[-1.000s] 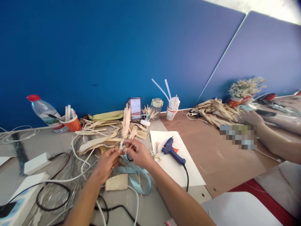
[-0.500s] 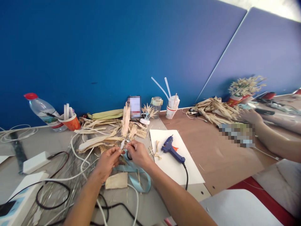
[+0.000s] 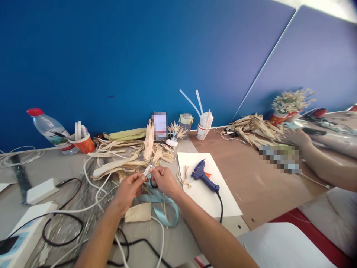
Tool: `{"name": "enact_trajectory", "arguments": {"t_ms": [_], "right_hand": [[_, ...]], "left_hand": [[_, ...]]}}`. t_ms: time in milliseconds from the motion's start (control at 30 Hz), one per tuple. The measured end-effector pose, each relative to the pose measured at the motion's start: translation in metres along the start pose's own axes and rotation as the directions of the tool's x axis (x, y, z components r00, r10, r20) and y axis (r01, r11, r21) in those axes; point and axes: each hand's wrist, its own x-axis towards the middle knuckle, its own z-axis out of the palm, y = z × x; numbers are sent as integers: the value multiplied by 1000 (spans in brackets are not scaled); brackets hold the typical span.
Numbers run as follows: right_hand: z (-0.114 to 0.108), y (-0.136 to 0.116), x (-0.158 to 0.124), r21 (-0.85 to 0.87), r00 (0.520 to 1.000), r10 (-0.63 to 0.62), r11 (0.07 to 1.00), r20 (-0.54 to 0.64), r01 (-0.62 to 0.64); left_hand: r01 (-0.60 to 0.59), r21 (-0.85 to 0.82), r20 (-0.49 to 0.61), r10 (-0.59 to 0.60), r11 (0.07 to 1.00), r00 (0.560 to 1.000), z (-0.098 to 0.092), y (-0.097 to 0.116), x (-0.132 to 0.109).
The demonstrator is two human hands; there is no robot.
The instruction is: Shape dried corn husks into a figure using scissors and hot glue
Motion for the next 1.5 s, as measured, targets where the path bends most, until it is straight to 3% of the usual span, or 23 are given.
{"name": "enact_trajectory", "arguments": {"t_ms": [167,800,900,967,1033,1133,1333,1500], "right_hand": [[-2,-5,-3,-111,1000,-19,994,3,19],[-8,-14,-9,-272,992,-96,956,76,114],[-9,-13,-7,-134,999,-31,990,39,36],[-8,-12,-4,89,998,59,994,21,-61],[-7,-11,-3,352,988,136,923,77,-154],[-4,-11,-3,616,953,176,731,245,-293],[1,-8,-6,742,887,158,496,434,-451],[5,-6,-6,768,879,176,430,444,-474]], "left_hand": [[-3,20,-12,3,1000,1000,2,5,-2],[23,-59,-66,-27,998,997,1,6,-2],[-8,-105,-102,-3,994,995,0,6,-1],[-26,-138,-120,9,990,993,-1,7,-1],[-34,-165,-138,11,986,990,0,7,-1],[-51,-209,-173,15,976,985,2,8,0],[-84,-216,-114,60,973,992,10,8,-4],[-136,-191,-124,113,972,986,10,7,-5]]}}
